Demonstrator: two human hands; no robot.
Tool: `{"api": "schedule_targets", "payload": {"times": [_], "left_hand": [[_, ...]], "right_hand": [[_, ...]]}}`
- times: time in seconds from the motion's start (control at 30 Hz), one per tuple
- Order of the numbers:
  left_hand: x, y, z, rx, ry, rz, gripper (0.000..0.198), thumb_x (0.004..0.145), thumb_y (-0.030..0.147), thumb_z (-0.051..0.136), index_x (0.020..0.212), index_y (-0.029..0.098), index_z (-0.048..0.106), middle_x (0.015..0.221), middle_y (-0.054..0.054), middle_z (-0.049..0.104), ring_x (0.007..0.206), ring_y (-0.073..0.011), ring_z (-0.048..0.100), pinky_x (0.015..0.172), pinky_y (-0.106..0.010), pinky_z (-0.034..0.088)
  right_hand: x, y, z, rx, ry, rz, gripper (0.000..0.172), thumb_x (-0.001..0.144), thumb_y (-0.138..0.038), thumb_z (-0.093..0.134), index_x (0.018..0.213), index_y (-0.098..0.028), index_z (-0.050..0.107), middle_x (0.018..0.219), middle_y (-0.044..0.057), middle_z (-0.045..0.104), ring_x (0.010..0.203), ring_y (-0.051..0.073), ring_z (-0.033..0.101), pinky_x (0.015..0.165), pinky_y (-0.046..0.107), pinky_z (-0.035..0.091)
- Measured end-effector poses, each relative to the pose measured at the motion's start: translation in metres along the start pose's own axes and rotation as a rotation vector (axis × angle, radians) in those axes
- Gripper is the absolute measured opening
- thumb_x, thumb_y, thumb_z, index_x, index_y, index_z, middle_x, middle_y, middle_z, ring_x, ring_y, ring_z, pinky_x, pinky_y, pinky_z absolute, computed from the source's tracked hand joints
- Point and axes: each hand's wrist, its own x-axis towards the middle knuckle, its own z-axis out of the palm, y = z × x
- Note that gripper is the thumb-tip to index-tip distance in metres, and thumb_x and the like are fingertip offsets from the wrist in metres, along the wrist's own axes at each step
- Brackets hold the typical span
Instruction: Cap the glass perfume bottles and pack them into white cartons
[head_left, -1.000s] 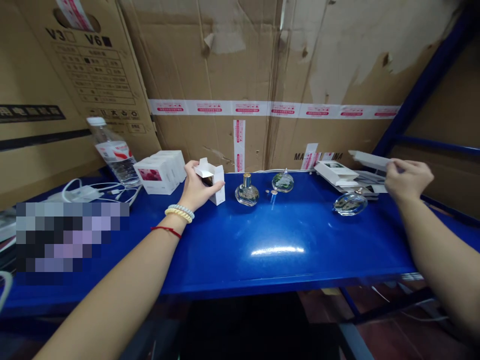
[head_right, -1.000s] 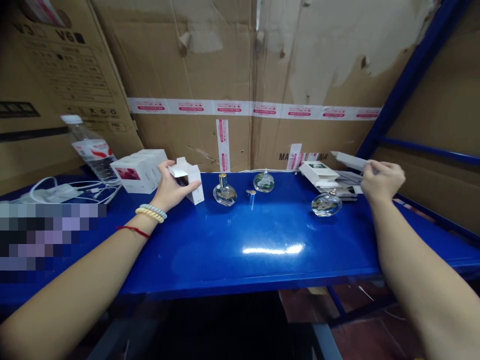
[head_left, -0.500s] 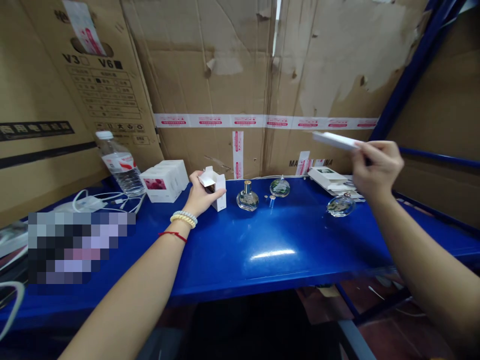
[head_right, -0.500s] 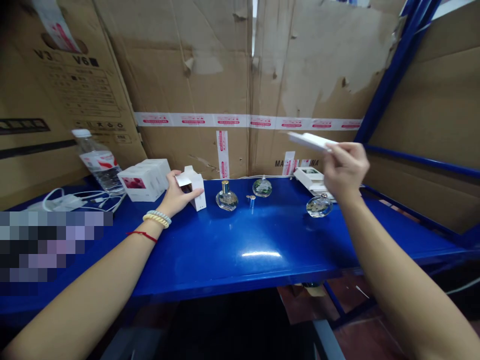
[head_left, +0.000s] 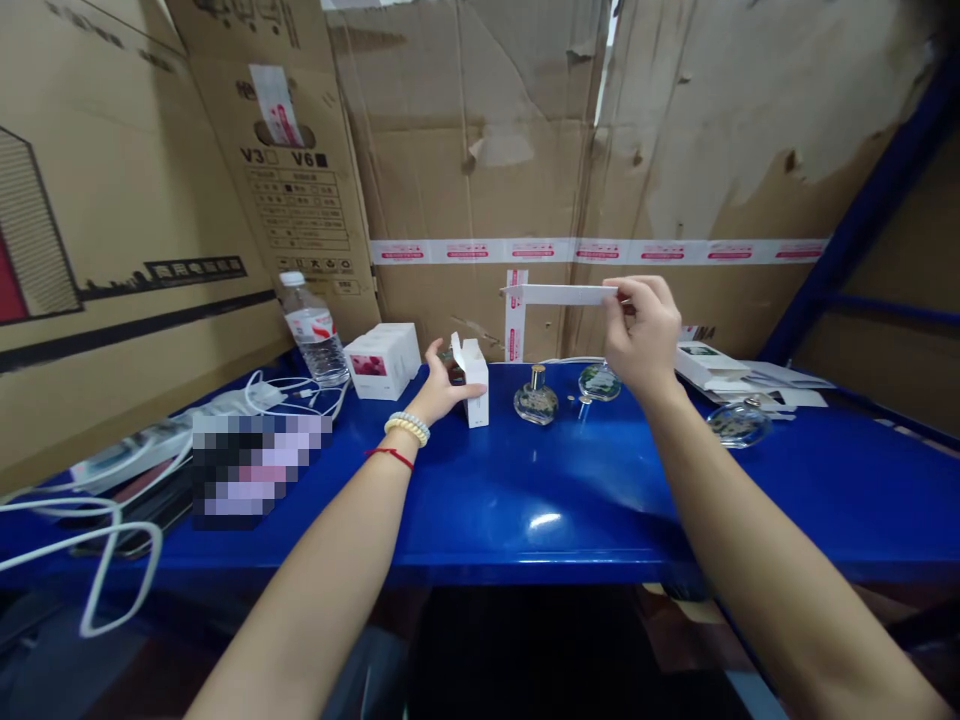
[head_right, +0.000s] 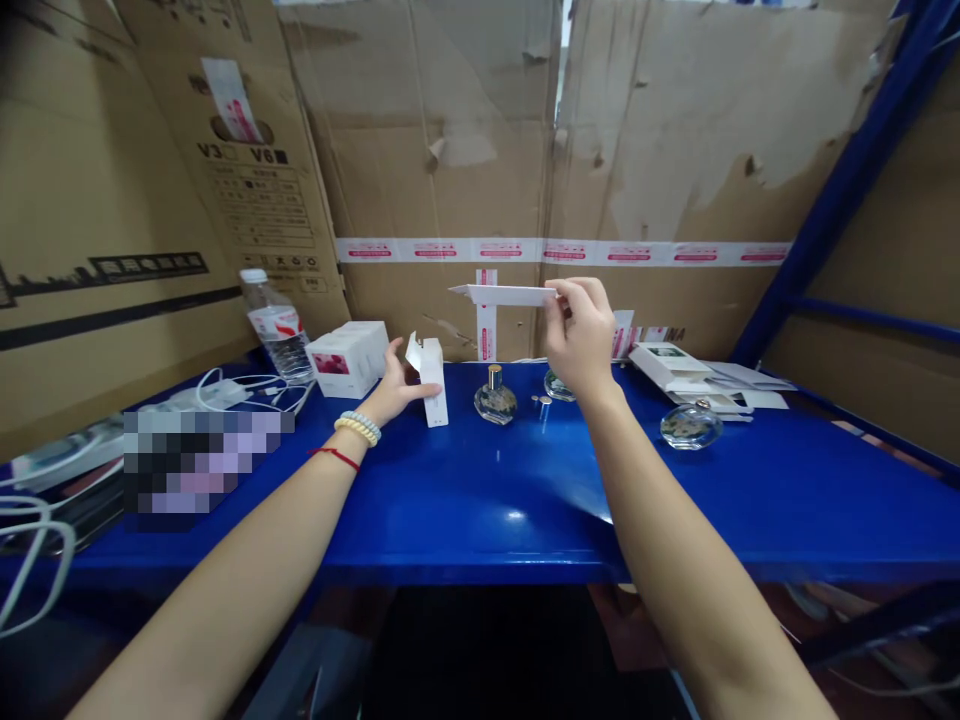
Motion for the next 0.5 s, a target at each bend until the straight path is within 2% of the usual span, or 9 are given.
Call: {"api": "schedule_targets", "payload": {"times": [0.13, 0.27, 0.33, 0.4, 0.5], "left_hand": [[0.001, 0.002, -0.004, -0.044, -0.049, -0.074, 0.11, 0.048, 0.029, 0.086, 0.133, 0.021, 0.016, 0.132, -0.017, 0.051, 0.12, -0.0307, 0.056, 0.113, -0.056, 0.037], [0.004, -0.003, -0.009, -0.028, -0.056, -0.022, 0.112, 0.047, 0.035, 0.087, 0.133, 0.024, 0.016, 0.139, -0.017, 0.045, 0.131, -0.0333, 0.047, 0.115, -0.058, 0.032], [0.008, -0.006, -0.011, -0.014, 0.013, 0.022, 0.109, 0.05, 0.048, 0.083, 0.133, 0.025, 0.017, 0.146, -0.02, 0.036, 0.138, -0.0359, 0.038, 0.115, -0.059, 0.03], [0.011, -0.006, -0.011, -0.004, 0.145, 0.095, 0.1, 0.055, 0.063, 0.074, 0.131, 0.025, 0.021, 0.149, -0.021, 0.029, 0.141, -0.0367, 0.032, 0.115, -0.059, 0.03], [0.011, 0.001, -0.01, 0.05, 0.325, 0.226, 0.095, 0.057, 0.075, 0.063, 0.126, 0.023, 0.026, 0.146, -0.02, 0.03, 0.137, -0.0357, 0.036, 0.115, -0.057, 0.031]], "right_hand": [[-0.021, 0.013, 0.002, -0.052, 0.007, -0.037, 0.02, 0.091, -0.029, 0.049, 0.097, -0.02, 0.066, 0.095, 0.009, 0.061, 0.089, 0.018, 0.061, 0.079, 0.037, 0.054], [-0.028, 0.019, -0.003, -0.067, 0.048, 0.034, 0.022, 0.091, -0.03, 0.048, 0.097, -0.02, 0.067, 0.096, 0.009, 0.062, 0.086, 0.018, 0.061, 0.079, 0.036, 0.053], [-0.028, 0.021, -0.004, -0.059, 0.055, 0.093, 0.023, 0.09, -0.031, 0.048, 0.097, -0.02, 0.067, 0.096, 0.009, 0.063, 0.084, 0.018, 0.061, 0.078, 0.036, 0.053], [-0.029, 0.023, -0.002, -0.045, 0.056, 0.149, 0.023, 0.09, -0.032, 0.049, 0.095, -0.02, 0.067, 0.095, 0.009, 0.064, 0.084, 0.018, 0.062, 0.078, 0.036, 0.054], [-0.032, 0.028, 0.002, -0.021, 0.065, 0.232, 0.022, 0.088, -0.032, 0.05, 0.091, -0.019, 0.067, 0.093, 0.009, 0.065, 0.083, 0.019, 0.062, 0.077, 0.036, 0.054]]}}
